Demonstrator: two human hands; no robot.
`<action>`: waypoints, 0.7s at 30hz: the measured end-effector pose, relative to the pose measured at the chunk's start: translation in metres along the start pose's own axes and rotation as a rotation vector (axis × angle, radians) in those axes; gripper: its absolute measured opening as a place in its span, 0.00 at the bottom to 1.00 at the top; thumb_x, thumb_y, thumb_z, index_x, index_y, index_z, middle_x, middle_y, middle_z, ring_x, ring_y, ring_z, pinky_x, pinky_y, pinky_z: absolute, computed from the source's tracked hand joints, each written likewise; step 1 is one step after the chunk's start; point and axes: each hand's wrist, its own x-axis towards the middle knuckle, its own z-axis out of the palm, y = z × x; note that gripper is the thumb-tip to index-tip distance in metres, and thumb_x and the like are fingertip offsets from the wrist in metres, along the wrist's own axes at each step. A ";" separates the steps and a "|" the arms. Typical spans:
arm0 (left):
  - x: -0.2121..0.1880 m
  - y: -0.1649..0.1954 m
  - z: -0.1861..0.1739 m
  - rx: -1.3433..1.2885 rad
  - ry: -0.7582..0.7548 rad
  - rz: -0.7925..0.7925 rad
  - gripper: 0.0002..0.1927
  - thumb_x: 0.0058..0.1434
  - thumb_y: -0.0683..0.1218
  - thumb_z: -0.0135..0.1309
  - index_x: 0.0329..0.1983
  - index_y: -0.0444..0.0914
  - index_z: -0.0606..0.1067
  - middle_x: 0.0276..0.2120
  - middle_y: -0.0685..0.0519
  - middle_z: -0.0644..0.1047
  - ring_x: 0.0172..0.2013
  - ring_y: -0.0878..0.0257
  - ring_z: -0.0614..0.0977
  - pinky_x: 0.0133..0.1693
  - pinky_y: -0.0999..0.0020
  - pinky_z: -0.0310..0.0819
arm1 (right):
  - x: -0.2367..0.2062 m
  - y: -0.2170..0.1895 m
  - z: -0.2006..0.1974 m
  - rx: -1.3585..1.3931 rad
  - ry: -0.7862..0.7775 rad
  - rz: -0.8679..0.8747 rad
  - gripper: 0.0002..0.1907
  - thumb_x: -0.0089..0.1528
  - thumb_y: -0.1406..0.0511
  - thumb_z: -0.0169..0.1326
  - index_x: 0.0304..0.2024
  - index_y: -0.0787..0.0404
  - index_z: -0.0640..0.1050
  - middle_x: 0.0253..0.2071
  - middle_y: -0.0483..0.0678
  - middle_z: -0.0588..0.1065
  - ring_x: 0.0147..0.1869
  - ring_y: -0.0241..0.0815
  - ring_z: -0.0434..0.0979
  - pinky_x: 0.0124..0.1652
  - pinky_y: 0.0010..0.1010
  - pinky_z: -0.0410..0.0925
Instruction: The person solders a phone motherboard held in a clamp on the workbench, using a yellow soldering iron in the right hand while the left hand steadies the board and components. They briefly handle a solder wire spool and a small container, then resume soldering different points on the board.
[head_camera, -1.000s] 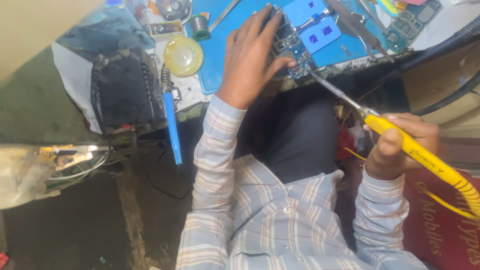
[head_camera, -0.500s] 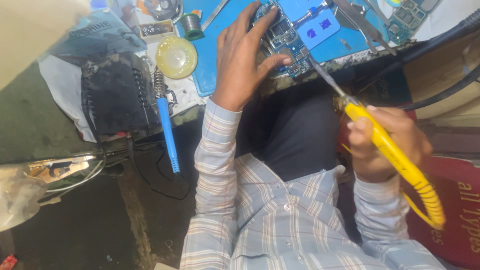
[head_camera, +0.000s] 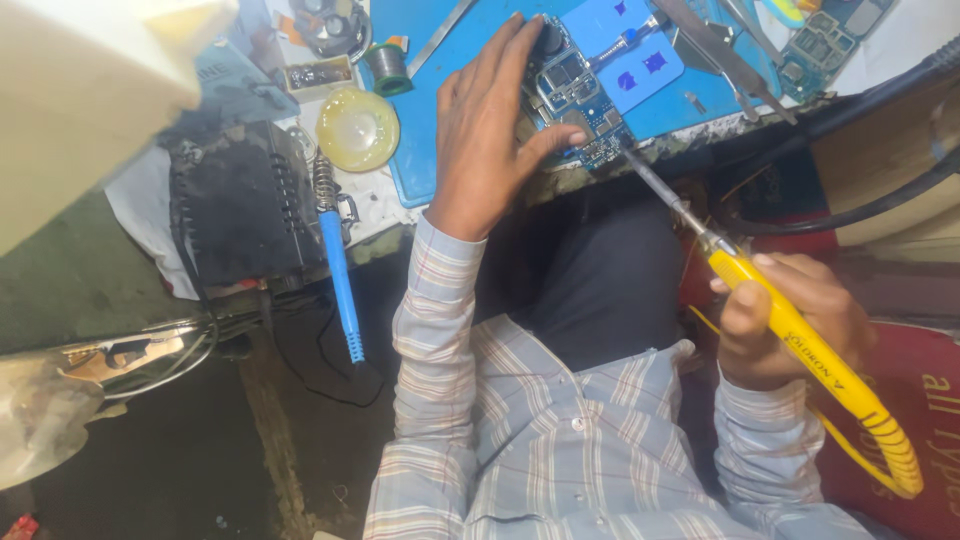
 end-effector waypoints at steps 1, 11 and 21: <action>0.000 0.000 0.000 -0.004 0.005 0.004 0.49 0.57 0.61 0.71 0.73 0.38 0.61 0.72 0.44 0.66 0.70 0.47 0.69 0.69 0.52 0.57 | 0.002 -0.002 0.001 0.009 0.004 0.020 0.24 0.80 0.50 0.54 0.51 0.66 0.73 0.33 0.52 0.79 0.40 0.46 0.84 0.45 0.30 0.77; 0.006 0.005 -0.007 0.064 -0.029 0.004 0.44 0.55 0.62 0.71 0.70 0.41 0.68 0.67 0.45 0.69 0.65 0.47 0.72 0.65 0.52 0.59 | 0.009 -0.010 -0.003 0.085 -0.025 0.050 0.23 0.80 0.52 0.55 0.50 0.67 0.73 0.37 0.56 0.79 0.39 0.45 0.85 0.42 0.29 0.77; 0.015 0.001 -0.019 0.056 -0.092 0.044 0.45 0.54 0.62 0.71 0.71 0.40 0.67 0.64 0.46 0.71 0.58 0.49 0.75 0.60 0.53 0.63 | 0.007 -0.007 -0.003 0.087 -0.027 0.057 0.22 0.79 0.53 0.55 0.51 0.67 0.73 0.38 0.55 0.79 0.40 0.45 0.85 0.42 0.28 0.77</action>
